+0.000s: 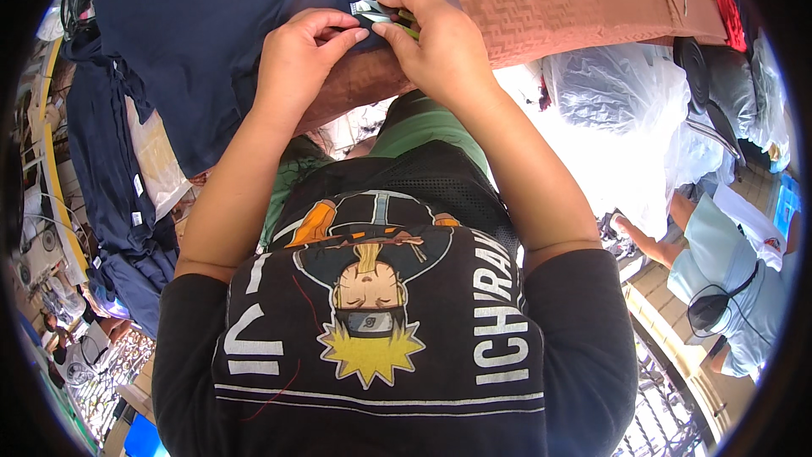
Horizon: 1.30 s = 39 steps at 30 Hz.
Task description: The person uses thread nippers to trim excess threads and remove small white labels from navy blue garments on a padded workspace. They handle several items one at a time, flipping them over to inspect seams and moving finished items to a pile.
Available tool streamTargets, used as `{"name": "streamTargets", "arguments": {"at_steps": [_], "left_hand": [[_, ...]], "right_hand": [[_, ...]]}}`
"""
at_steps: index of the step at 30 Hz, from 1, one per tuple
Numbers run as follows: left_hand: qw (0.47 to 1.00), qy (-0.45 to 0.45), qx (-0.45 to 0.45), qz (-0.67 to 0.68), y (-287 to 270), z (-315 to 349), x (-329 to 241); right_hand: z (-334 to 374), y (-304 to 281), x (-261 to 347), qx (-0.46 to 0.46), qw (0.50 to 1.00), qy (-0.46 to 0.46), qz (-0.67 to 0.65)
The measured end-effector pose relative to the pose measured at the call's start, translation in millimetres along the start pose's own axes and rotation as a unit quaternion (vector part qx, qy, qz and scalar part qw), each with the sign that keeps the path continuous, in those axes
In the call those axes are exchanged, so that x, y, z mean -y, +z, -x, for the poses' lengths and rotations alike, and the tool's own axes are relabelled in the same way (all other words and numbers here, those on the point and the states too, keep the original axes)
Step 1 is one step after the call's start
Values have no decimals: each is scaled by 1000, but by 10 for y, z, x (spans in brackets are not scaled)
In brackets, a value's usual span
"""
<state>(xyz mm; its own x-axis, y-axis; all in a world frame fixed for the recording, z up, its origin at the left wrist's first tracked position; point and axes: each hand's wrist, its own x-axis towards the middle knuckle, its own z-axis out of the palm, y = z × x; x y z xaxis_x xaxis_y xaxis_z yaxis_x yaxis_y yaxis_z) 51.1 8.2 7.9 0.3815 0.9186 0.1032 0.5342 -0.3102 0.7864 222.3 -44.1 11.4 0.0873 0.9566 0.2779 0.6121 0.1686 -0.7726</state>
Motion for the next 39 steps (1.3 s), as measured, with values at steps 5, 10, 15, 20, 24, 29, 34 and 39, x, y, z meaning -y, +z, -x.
{"name": "streamTargets", "arguments": {"at_steps": [5,10,15,20,24,29,34,39], "left_hand": [[997,27,-33,-71,50,4,-37],[978,31,144,-146,-466,-18,6],[981,26,120,-147,-659,77,-235],[990,86,-2,-109,-151,104,-60],[995,77,-14,-69,-77,73,27],[991,-114,57,46,-202,-21,-60],[985,-108,77,109,-182,-88,98],[981,-102,80,142,-175,-88,92]], "right_hand": [[-18,7,64,8,1000,15,-12],[14,-17,-36,-5,996,80,-46],[5,-62,-32,-20,993,58,-99],[15,-30,50,25,993,71,-90],[31,-27,51,36,993,92,-67],[28,-24,46,36,995,71,-53],[48,6,-6,32,997,27,-62],[42,31,-20,39,998,-38,11]]}}
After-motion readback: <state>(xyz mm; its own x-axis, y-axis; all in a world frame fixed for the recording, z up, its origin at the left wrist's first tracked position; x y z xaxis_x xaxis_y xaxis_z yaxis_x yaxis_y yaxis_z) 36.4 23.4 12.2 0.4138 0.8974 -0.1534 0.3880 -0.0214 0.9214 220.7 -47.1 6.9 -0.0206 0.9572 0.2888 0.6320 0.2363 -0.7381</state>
